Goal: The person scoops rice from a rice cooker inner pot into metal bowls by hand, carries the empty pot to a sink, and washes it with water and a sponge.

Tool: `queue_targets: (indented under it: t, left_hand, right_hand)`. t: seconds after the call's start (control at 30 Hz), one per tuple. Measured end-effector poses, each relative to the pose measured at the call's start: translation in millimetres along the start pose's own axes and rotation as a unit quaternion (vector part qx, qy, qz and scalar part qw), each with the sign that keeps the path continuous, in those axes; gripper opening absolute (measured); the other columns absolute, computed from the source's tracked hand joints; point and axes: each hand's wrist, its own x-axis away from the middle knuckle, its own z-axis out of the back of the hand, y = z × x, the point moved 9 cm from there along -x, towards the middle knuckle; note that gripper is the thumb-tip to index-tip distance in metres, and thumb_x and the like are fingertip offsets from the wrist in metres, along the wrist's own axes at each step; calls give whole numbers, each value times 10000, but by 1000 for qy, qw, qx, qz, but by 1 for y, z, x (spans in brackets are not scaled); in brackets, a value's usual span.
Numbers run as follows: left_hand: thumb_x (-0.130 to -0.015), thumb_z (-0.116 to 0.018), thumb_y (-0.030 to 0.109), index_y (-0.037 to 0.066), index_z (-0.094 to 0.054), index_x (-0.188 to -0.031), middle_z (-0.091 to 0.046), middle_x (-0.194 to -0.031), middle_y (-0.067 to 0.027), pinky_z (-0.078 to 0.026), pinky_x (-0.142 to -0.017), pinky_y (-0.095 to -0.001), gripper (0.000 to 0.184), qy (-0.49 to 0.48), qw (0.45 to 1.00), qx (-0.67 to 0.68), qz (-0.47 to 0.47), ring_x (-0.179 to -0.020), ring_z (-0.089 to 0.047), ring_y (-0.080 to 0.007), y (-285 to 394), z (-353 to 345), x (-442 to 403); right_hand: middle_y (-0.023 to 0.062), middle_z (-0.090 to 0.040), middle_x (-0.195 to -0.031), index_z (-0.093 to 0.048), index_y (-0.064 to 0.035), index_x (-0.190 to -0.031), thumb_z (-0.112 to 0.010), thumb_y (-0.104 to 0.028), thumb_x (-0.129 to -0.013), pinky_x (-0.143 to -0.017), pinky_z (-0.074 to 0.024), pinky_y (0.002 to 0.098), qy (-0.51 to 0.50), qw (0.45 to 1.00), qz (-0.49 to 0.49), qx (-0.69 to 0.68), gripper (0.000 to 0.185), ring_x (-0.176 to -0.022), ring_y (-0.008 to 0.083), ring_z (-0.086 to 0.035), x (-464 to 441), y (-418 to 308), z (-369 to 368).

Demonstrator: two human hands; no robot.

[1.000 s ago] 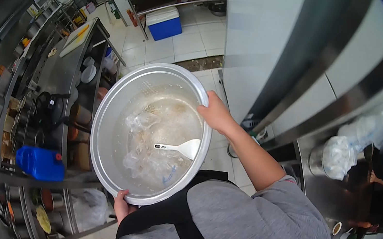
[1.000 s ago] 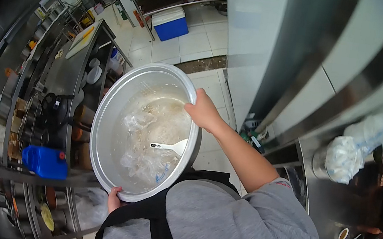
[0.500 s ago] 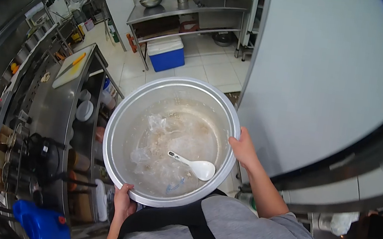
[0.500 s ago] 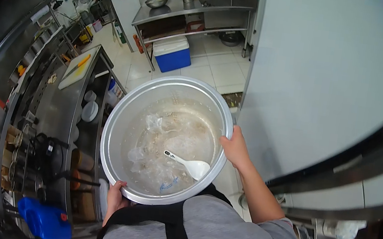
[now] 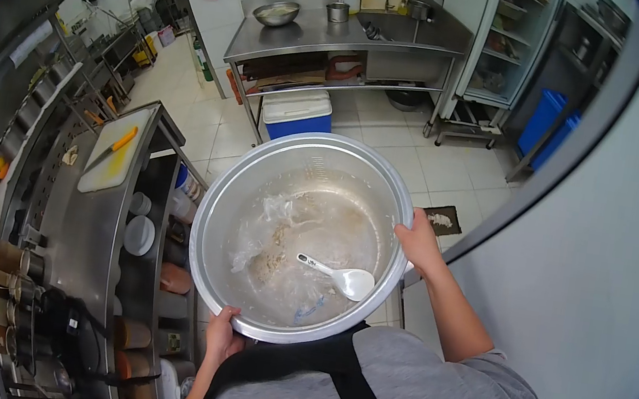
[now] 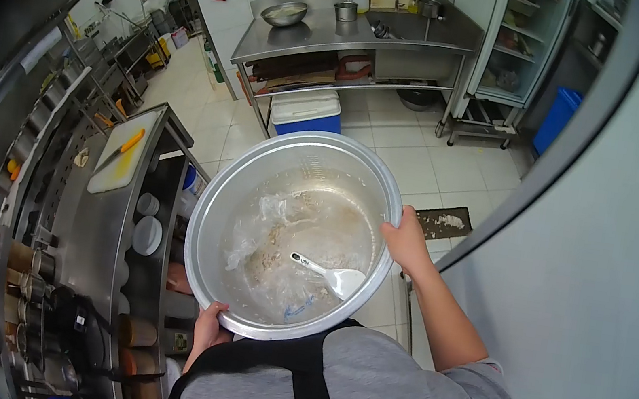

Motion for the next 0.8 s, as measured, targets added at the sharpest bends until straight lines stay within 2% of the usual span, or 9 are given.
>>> queue_targets:
  t: [0.13, 0.27, 0.37, 0.4, 0.47, 0.6, 0.63, 0.73, 0.8]
  left_hand:
    - [-736, -506, -7, 41, -329, -1243, -461, -1120, -176, -427, -922, -478, 539, -15, 999, 24, 21, -1072, -478, -345, 6, -56, -77]
    - [-736, -503, -17, 62, -324, -1264, -449, -1166, -170, -412, -944, -472, 562, -39, 998, 2, 43, -1083, -476, -332, 12, -93, -177]
    - [-734, -497, -21, 78, -319, -1285, -453, -1189, -154, -405, -954, -450, 588, -71, 994, 10, 86, -1089, -476, -318, 41, -166, -242]
    - [-732, -493, -20, 82, -315, -1290, -456, -1185, -153, -406, -952, -447, 594, -62, 994, -17, 87, -1092, -473, -319, 29, -225, -261]
    - [-727, -484, -19, 77, -316, -1291, -457, -1179, -155, -405, -952, -443, 596, -115, 989, -31, 86, -1100, -465, -322, 59, -285, -290]
    - [-741, -480, -17, 85, -293, -1303, -435, -1190, -171, -394, -944, -490, 601, -137, 984, -69, 88, -1096, -453, -345, 91, -367, -361]
    - [-739, -481, -14, 79, -301, -1299, -436, -1191, -171, -396, -942, -483, 596, -122, 984, -98, 80, -1098, -452, -341, 83, -385, -382]
    - [-733, -484, -7, 68, -314, -1292, -438, -1192, -171, -399, -940, -471, 589, -160, 975, -130, 77, -1099, -453, -333, 94, -441, -441]
    - [-730, -487, -2, 63, -320, -1288, -440, -1191, -170, -399, -941, -467, 586, -175, 972, -142, 72, -1098, -454, -330, 100, -473, -477]
  right_hand:
    - [173, -599, -908, -479, 70, -1052, -541, -78, -754, -730, -472, 331, 3, 999, -17, 38, 338, -820, 238, -597, -86, 7, -7]
    - [160, -596, -907, -465, 69, -1071, -531, -71, -757, -720, -472, 324, 36, 999, -23, 7, 350, -802, 232, -591, -161, 6, -11]
    - [165, -588, -923, -456, 68, -1077, -529, -66, -758, -718, -472, 320, 66, 997, -35, -27, 354, -804, 227, -586, -225, 4, 1]
    - [165, -588, -923, -456, 68, -1077, -529, -66, -758, -718, -472, 320, 53, 996, -60, -37, 354, -804, 227, -586, -274, 44, 33]
    - [159, -579, -933, -450, 64, -1076, -522, -51, -766, -722, -469, 310, 109, 993, -51, -12, 338, -806, 212, -581, -307, 25, 59]
    - [143, -570, -938, -440, 58, -1080, -509, -14, -781, -732, -463, 297, 166, 979, -92, -77, 315, -828, 177, -568, -348, 9, 78]
    - [143, -570, -938, -440, 58, -1080, -509, -14, -781, -732, -463, 297, 151, 978, -112, -95, 315, -828, 177, -568, -376, 45, 77]
    - [132, -566, -952, -437, 53, -1080, -508, -11, -789, -742, -459, 292, 198, 966, -106, -128, 307, -843, 169, -561, -416, 58, 83]
    - [114, -564, -962, -435, 37, -1080, -504, -10, -799, -765, -449, 287, 231, 952, -62, -191, 294, -849, 158, -556, -451, 53, 85]
